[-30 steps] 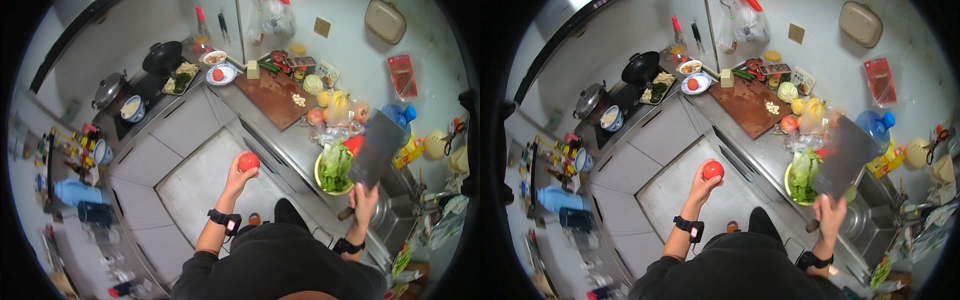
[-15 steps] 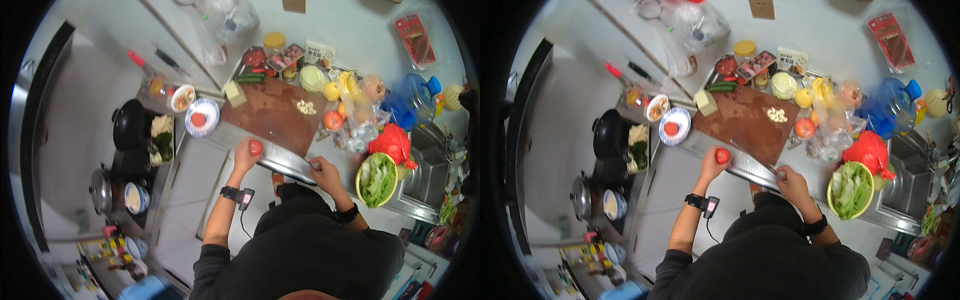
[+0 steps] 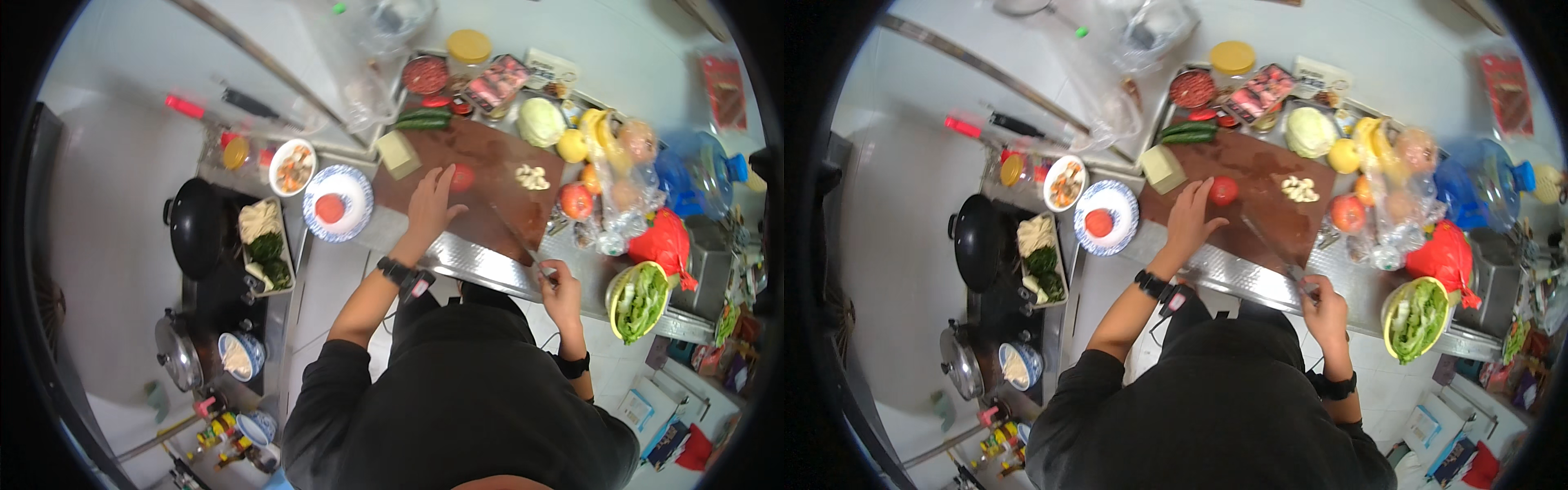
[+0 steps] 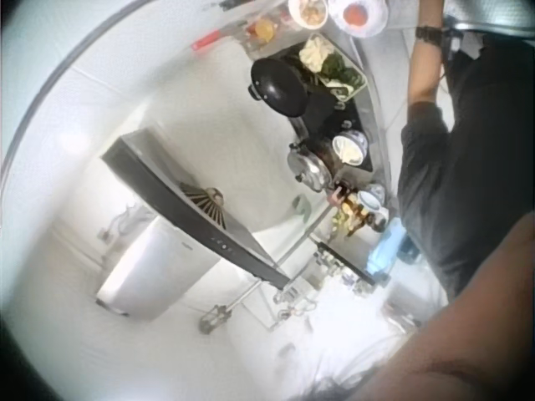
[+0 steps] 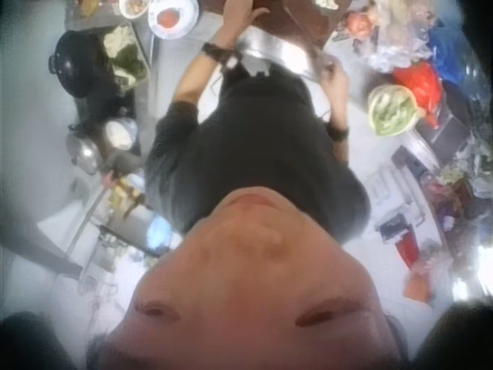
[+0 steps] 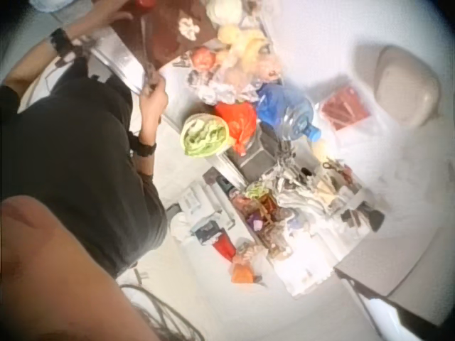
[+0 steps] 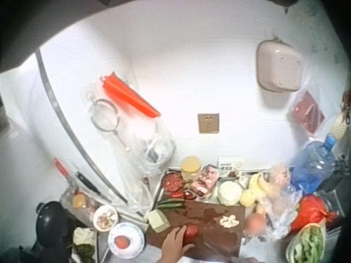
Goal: The person chops mushrooms and tofu on a cutting board, then slices tomatoes. The chopped pieces are placed into bowls on the counter.
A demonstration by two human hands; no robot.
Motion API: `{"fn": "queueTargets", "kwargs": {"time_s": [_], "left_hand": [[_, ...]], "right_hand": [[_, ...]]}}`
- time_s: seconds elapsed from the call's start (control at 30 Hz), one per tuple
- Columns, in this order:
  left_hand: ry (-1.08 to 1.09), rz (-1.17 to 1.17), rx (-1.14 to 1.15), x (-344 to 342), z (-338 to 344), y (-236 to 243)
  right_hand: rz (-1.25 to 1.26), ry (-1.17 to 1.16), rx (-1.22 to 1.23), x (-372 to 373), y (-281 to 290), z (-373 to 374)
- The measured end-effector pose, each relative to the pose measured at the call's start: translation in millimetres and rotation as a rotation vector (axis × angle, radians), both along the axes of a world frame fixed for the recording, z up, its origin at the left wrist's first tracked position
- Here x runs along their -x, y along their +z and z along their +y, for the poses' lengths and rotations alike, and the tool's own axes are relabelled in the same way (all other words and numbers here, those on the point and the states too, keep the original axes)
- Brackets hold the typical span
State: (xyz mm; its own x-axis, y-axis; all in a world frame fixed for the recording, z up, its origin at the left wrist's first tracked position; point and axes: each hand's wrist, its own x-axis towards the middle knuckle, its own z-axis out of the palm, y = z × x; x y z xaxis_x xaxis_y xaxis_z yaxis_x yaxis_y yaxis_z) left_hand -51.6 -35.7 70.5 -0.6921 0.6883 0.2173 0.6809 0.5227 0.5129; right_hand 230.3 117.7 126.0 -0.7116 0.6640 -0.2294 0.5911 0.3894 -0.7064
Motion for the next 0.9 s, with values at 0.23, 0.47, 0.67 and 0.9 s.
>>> {"fn": "queueTargets", "kwargs": {"time_s": [0.23, 0.47, 0.67, 0.9], "left_hand": [[0.418, 0.126, 0.274, 87.4, -190.4, 30.8], [0.216, -0.087, 0.293, 117.8, -206.7, -15.3], [0.278, -0.211, 0.326, 130.7, -202.4, -26.7], [0.374, -1.300, -0.738, 120.8, -198.9, -6.9]], "right_hand": [[0.073, 0.007, 0.015, 58.0, -3.1, -55.1], [-0.020, 0.022, 0.202, 149.5, -17.5, -126.7], [-0.033, 0.207, 0.137, 173.7, 0.6, -149.4], [0.142, 0.417, 0.098, 202.0, -12.4, -144.1]]}}
